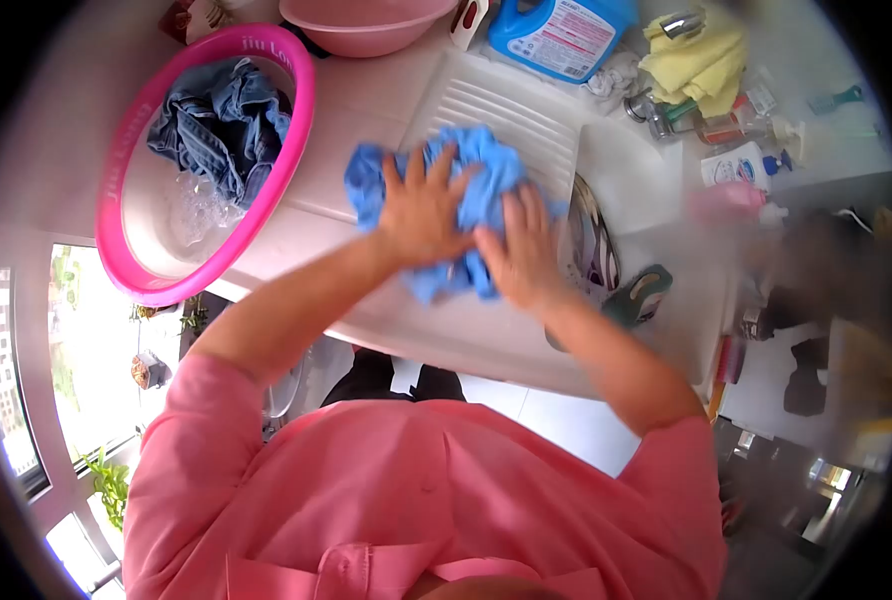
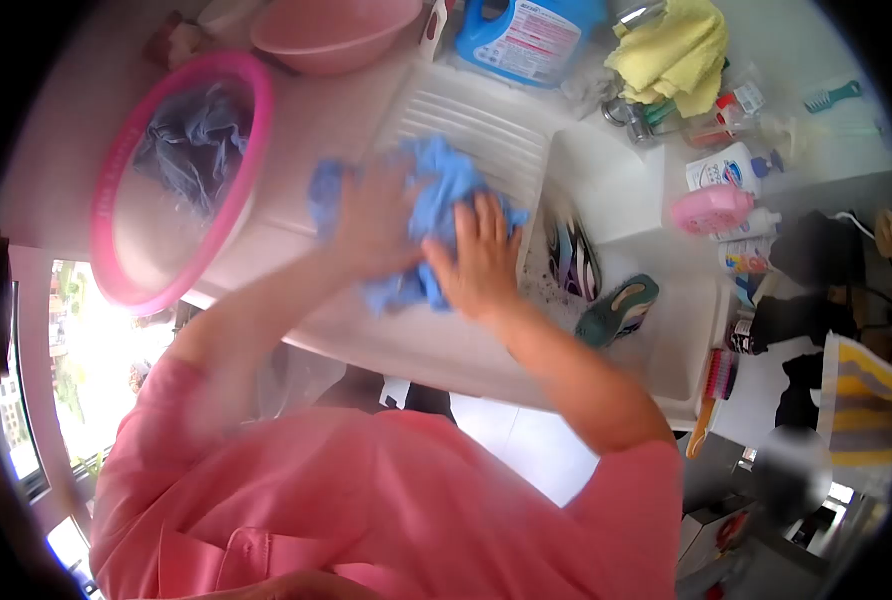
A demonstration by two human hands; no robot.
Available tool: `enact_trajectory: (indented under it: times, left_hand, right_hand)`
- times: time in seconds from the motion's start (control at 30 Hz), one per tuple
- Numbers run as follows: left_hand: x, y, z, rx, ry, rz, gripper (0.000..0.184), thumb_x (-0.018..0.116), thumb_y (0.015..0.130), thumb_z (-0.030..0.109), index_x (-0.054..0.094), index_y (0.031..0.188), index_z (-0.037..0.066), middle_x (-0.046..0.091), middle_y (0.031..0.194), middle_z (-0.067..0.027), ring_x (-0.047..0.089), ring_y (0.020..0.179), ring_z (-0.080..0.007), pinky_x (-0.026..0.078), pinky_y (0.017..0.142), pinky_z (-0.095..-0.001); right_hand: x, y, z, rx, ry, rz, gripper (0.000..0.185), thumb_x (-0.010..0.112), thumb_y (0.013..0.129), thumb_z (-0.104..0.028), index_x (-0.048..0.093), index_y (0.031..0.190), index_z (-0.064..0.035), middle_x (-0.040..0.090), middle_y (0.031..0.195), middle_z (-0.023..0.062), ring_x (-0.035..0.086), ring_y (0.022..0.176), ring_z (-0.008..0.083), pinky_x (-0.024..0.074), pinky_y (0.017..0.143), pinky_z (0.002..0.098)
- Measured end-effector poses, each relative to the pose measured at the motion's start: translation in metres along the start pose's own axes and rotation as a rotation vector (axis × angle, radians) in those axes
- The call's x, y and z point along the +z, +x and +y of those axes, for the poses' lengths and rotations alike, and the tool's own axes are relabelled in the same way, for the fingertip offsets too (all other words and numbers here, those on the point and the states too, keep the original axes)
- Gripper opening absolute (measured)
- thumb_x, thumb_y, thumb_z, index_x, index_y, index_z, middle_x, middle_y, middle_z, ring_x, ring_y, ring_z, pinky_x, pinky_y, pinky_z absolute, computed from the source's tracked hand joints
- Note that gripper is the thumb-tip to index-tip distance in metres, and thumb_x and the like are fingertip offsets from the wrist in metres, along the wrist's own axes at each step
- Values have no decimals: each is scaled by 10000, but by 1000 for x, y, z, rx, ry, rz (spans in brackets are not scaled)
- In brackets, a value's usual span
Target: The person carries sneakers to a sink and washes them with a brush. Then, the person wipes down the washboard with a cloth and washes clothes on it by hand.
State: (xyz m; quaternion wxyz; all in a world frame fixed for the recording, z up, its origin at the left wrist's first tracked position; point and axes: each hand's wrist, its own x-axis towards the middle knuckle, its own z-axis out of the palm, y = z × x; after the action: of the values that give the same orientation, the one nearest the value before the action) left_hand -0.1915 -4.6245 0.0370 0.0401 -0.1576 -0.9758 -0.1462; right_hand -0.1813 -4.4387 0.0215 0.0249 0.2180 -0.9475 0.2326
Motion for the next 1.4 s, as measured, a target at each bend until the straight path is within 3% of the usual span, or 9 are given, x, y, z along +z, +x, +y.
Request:
enact_trajectory:
  times: [0.27, 0.43, 0.47, 0.57, 0.7, 1.1, 1.27, 1.37, 1.4]
  left_hand:
    - [22, 146, -13, -81, -20, 133, 353, 559, 799, 292, 548, 1084, 83, 561, 1104, -144, 530, 1055, -322, 444, 840, -455]
    - [8, 118, -8, 216, 104, 344, 486, 675, 729, 269, 505, 1145, 84, 516, 1125, -121, 476, 1098, -311, 390, 918, -462]
    - [5, 107, -2, 396, 138, 374, 554, 709, 698, 283, 478, 1163, 88, 498, 1133, -117, 451, 1119, -312, 355, 956, -471]
    - [-4, 63, 20, 685, 56, 381, 743, 781, 615, 353, 412, 1208, 101, 465, 1144, -141, 424, 1127, -338, 295, 1002, -508]
    - [-12, 12, 17, 365, -644, 505, 739, 709, 682, 523, 421, 1227, 116, 484, 1149, -143, 418, 1152, -334, 218, 1055, -537]
    - [21, -7, 25, 179, 216, 99, 297, 554, 798, 228, 579, 1054, 80, 541, 1128, -121, 466, 1076, -286, 292, 978, -509]
    - [19, 100, 15, 219, 327, 509, 348, 527, 787, 117, 530, 1127, 41, 571, 1088, -116, 505, 1088, -311, 343, 983, -493]
    - [29, 64, 10, 339, -140, 302, 384, 461, 834, 83, 478, 1216, 52, 579, 1119, -145, 533, 1102, -312, 302, 1065, -433]
    - [35, 41, 10, 355, -238, 229, 439, 466, 821, 78, 451, 1258, 44, 564, 1155, -142, 510, 1137, -316, 293, 1071, -448]
  right_hand:
    - [17, 164, 82, 164, -103, 257, 556, 462, 886, -506, 490, 1167, -27, 539, 1181, 188, 496, 1122, 363, 299, 981, 560]
    - [-45, 147, 73, 554, 1438, 452, 802, 570, 750, -641, 400, 1284, -67, 502, 1176, 133, 481, 1144, 254, 369, 962, 411]
    - [-41, 148, 96, 592, 1408, 345, 992, 592, 692, -694, 299, 1359, -20, 436, 1269, 167, 466, 1146, 267, 384, 949, 445]
    - [-17, 130, 117, 318, 1033, -107, 540, 514, 892, -428, 491, 1295, -69, 554, 1248, 101, 519, 1147, 219, 375, 986, 322]
    - [-20, 39, 58, -183, 250, 361, 191, 593, 805, -134, 616, 965, -32, 595, 1056, 131, 525, 1021, 312, 403, 903, 385]
    - [10, 4, 10, -132, -277, 450, 418, 495, 884, -424, 607, 894, -22, 559, 966, 161, 497, 929, 325, 328, 878, 451]
    - [4, 117, 64, -6, -211, 722, 272, 524, 902, -313, 615, 1031, -92, 619, 941, 151, 556, 943, 346, 401, 848, 454]
    - [-9, 57, 30, -36, 329, 446, 418, 485, 918, -359, 581, 1122, -7, 647, 851, 204, 615, 791, 354, 465, 745, 403]
    - [-30, 25, 9, 84, 387, 122, 530, 492, 896, -419, 527, 1210, 6, 624, 1034, 217, 587, 987, 350, 418, 881, 437]
